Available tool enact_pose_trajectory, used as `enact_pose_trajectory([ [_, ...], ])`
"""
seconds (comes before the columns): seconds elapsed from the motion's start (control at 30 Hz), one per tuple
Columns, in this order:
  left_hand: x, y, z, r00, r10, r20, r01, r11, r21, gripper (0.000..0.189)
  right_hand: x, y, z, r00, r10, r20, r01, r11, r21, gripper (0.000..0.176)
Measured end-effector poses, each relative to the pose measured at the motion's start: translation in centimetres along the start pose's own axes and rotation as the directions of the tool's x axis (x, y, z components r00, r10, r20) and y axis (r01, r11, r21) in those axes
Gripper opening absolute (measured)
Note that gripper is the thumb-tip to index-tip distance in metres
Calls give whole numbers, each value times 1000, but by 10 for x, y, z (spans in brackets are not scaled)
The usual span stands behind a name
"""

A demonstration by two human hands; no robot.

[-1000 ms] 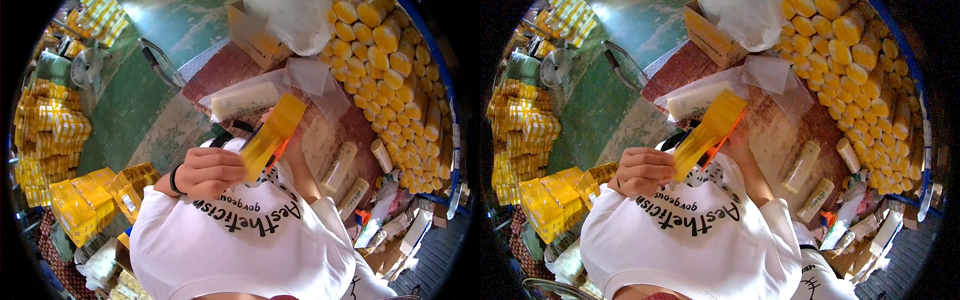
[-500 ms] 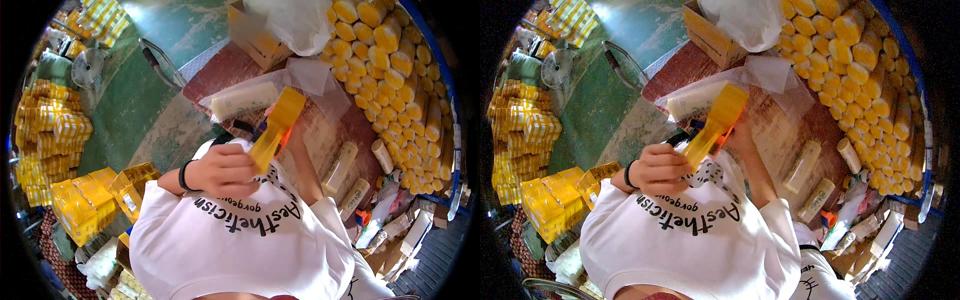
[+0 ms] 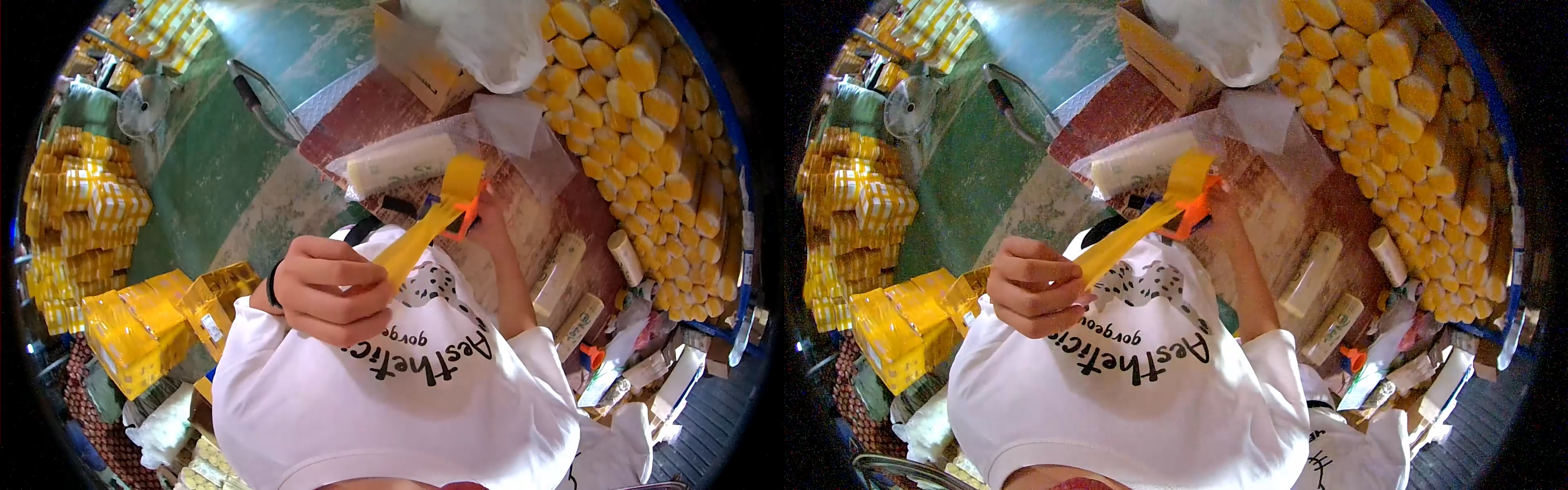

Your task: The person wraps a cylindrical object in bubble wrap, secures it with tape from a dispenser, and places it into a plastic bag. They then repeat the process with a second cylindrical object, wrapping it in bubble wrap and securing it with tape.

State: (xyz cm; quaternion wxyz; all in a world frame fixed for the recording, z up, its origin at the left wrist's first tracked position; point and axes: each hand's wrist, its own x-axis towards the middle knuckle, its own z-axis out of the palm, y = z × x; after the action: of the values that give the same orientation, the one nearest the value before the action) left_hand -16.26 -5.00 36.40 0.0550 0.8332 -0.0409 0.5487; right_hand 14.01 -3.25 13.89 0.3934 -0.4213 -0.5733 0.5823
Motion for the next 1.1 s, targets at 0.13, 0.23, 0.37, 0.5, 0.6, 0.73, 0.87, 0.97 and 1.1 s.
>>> enact_pose_trajectory([
  [0.13, -29, -6, -16, 936, -285, -205, 279, 959, -60, 5, 0, -24, 19, 995, -96, 20, 98, 991, -96, 51],
  [0.23, -38, -25, -20, 784, -466, -410, 527, 848, 44, 9, 1, -79, 30, 941, -268, 208, 337, 665, -666, 45],
  [0.37, -33, -35, -28, 254, -840, -479, 848, 431, -307, 23, -5, -93, 36, 929, -314, 195, 354, 603, -715, 45],
  [0.5, -49, -38, -32, 179, -881, -437, 894, 331, -302, 30, -11, -123, 35, 937, -315, 150, 295, 486, -822, 42],
  [0.6, -74, -39, -29, 216, -854, -474, 897, 365, -248, 33, -17, -121, 31, 935, -309, 176, 306, 446, -841, 43],
  [0.73, -106, -69, -34, 108, -903, -416, 919, 250, -304, 32, -22, -100, 42, 988, 98, 120, -4, 790, -613, 41],
  [0.87, -173, -138, -33, 128, -987, -94, 859, 157, -487, 29, -24, -91, 80, 936, 351, -10, -351, 932, -94, 41],
  [0.97, -179, -162, -22, 165, -986, 13, 845, 134, -518, 26, -25, -88, 85, 914, 403, -49, -403, 915, 18, 39],
  [1.1, -183, -195, -11, 295, -956, 7, 918, 281, -281, 23, -17, -117, 100, 820, 565, -89, -526, 807, 269, 37],
])
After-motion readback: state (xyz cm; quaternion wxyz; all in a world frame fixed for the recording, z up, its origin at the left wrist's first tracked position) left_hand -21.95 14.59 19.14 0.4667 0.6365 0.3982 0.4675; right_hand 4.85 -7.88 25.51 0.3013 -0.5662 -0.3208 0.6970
